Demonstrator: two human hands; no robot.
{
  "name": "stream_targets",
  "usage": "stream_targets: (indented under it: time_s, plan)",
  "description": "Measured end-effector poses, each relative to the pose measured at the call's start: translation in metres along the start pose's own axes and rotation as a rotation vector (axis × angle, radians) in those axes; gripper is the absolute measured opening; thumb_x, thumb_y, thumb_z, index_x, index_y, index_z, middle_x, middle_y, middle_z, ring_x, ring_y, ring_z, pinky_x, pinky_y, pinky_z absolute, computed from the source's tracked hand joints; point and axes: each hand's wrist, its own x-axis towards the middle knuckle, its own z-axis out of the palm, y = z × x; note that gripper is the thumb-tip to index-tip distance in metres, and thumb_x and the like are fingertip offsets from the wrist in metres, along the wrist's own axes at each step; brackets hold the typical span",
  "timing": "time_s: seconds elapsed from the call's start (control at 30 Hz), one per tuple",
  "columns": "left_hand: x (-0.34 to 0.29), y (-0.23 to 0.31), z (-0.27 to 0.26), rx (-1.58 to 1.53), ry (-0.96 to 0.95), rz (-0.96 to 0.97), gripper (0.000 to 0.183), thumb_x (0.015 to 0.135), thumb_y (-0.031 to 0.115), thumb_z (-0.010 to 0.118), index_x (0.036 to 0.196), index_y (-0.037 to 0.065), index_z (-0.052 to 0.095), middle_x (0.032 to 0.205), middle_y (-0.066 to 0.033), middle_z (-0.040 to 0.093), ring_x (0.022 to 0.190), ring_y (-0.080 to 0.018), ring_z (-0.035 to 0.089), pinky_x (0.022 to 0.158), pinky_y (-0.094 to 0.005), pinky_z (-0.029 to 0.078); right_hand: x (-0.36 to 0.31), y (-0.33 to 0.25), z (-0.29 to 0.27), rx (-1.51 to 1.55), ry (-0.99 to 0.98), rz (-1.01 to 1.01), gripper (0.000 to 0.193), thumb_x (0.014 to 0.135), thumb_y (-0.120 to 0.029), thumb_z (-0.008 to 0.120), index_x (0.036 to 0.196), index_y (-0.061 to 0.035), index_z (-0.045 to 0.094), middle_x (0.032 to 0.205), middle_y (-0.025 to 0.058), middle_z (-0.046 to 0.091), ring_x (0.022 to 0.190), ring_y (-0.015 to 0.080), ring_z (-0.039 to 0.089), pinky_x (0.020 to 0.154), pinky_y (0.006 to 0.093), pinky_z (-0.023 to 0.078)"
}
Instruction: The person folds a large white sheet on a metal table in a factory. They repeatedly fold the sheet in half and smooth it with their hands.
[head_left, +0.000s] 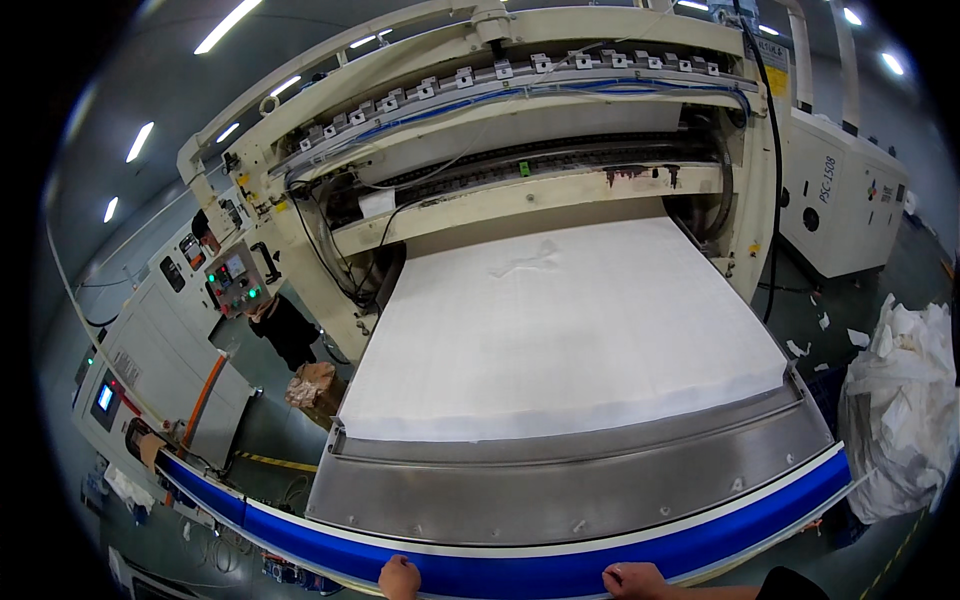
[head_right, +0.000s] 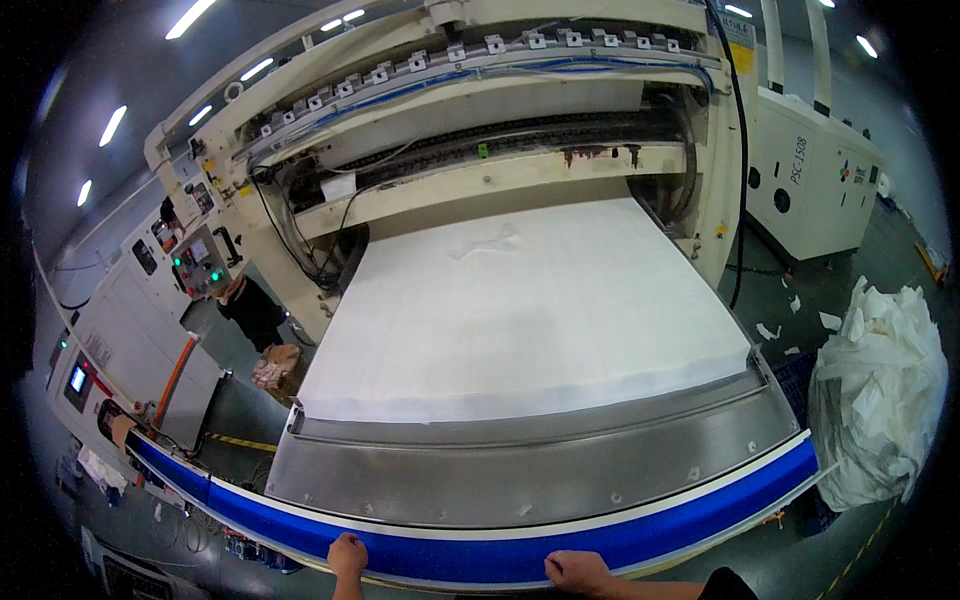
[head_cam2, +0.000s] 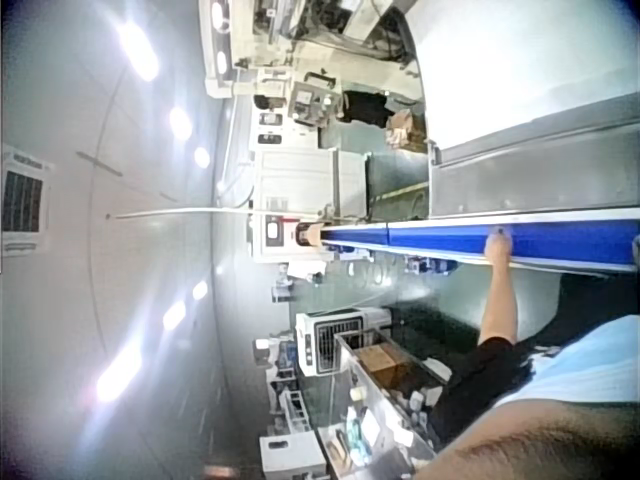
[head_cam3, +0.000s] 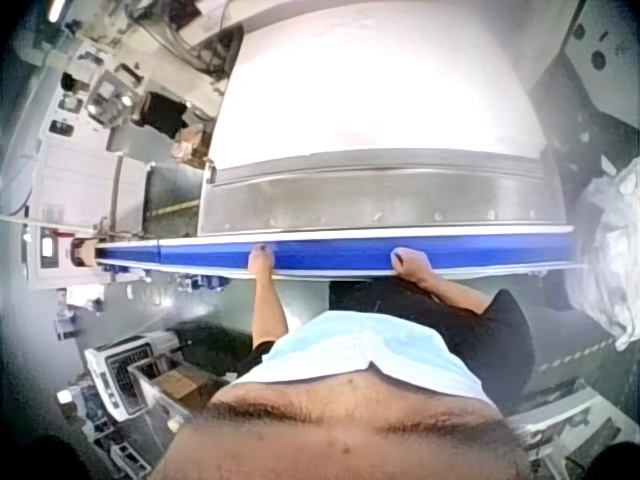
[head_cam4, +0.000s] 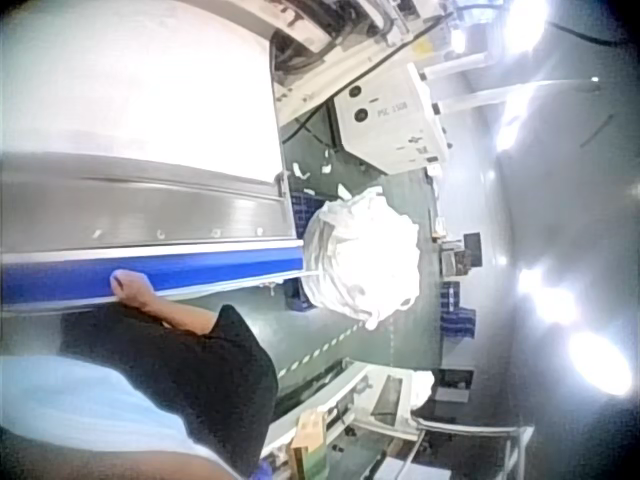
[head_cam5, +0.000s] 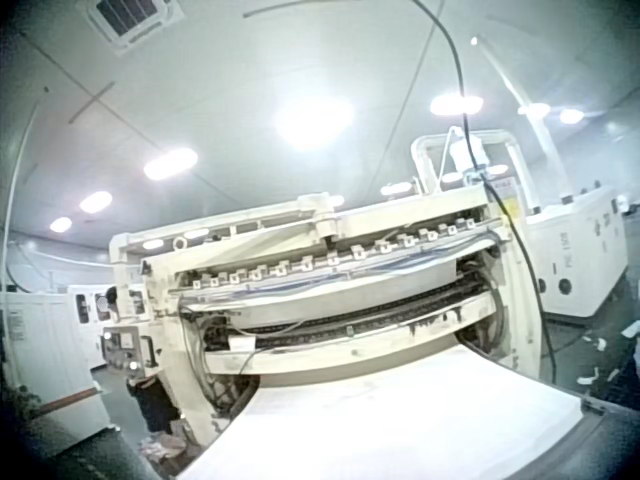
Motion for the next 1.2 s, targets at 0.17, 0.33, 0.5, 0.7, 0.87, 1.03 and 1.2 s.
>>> stream_targets:
  time_s: [0.17, 0.33, 0.5, 0.7, 0.87, 1.03, 1.2]
  plan:
    - [-0.004, 0.007, -0.002, -0.001, 0.004, -0.003, 0.019, 0.076, 0.021, 0.06, 0.09, 0.012, 0.069, 0.088, -0.0112, 0.069, 0.083, -0.0303, 0.066, 0.075, -0.0398, 0.052, -0.003, 0.001, -0.003, -0.02, 0.013, 0.003, 0.018, 0.084, -0.024, 0.053, 0.083, -0.0093, 0.063, 0.08, 0.0152, 0.062, 0.076, 0.0353, 0.061, 0.065, 0.0427, 0.049]
    - [-0.004, -0.004, 0.009, 0.042, 0.05, 0.014, 0.019, 0.076, 0.021, 0.058, 0.089, 0.012, 0.069, 0.088, -0.0115, 0.068, 0.083, -0.0315, 0.065, 0.074, -0.0416, 0.052, 0.004, -0.003, -0.011, -0.019, -0.065, 0.021, 0.026, 0.085, -0.031, 0.052, 0.085, -0.0078, 0.065, 0.081, 0.0132, 0.066, 0.075, 0.0335, 0.063, 0.065, 0.0424, 0.051]
    - [0.0, 0.001, 0.005, 0.019, -0.053, 0.008, 0.022, 0.079, 0.022, 0.054, 0.094, 0.011, 0.066, 0.093, -0.0135, 0.067, 0.088, -0.0333, 0.063, 0.076, -0.0439, 0.05, 0.009, -0.008, -0.012, -0.055, -0.139, 0.177, 0.021, 0.084, -0.027, 0.055, 0.083, -0.0082, 0.065, 0.078, 0.0122, 0.065, 0.072, 0.0313, 0.063, 0.064, 0.038, 0.051]
    - [0.002, 0.005, -0.005, 0.024, -0.175, 0.002, 0.025, 0.082, 0.023, 0.051, 0.101, 0.014, 0.065, 0.101, -0.0112, 0.066, 0.092, -0.0306, 0.063, 0.08, -0.0409, 0.05, 0.009, -0.008, -0.002, -0.062, -0.061, 0.251, 0.018, 0.081, -0.024, 0.059, 0.084, -0.0078, 0.067, 0.072, 0.0115, 0.065, 0.068, 0.0296, 0.064, 0.062, 0.0368, 0.051]
    - [0.004, 0.004, -0.013, -0.028, -0.317, -0.019, 0.034, 0.084, 0.027, 0.05, 0.112, 0.013, 0.062, 0.109, -0.0126, 0.064, 0.101, -0.031, 0.061, 0.086, -0.0406, 0.048, 0.017, -0.005, -0.005, -0.085, -0.239, 0.315, 0.024, 0.08, -0.028, 0.061, 0.089, -0.0065, 0.067, 0.077, 0.0121, 0.067, 0.071, 0.0277, 0.066, 0.066, 0.0362, 0.052]
    - [0.026, -0.016, 0.001, -0.143, -0.671, 0.056, 0.043, 0.087, 0.039, 0.053, 0.119, 0.011, 0.059, 0.115, -0.0141, 0.062, 0.107, -0.031, 0.058, 0.091, -0.0383, 0.046, 0.051, -0.004, 0.007, -0.194, -0.418, 0.345, 0.038, 0.078, -0.032, 0.062, 0.108, -0.0079, 0.062, 0.08, 0.0105, 0.068, 0.076, 0.0302, 0.065, 0.071, 0.0392, 0.051]
    - [0.079, -0.012, -0.011, -0.342, -0.61, 0.275, 0.036, 0.087, 0.035, 0.055, 0.108, 0.006, 0.061, 0.104, -0.017, 0.064, 0.098, -0.0338, 0.06, 0.087, -0.0401, 0.047, 0.128, -0.032, 0.05, -0.251, -0.436, 0.259, 0.036, 0.081, -0.029, 0.059, 0.108, -0.006, 0.06, 0.088, 0.0137, 0.066, 0.084, 0.0306, 0.063, 0.074, 0.039, 0.05]
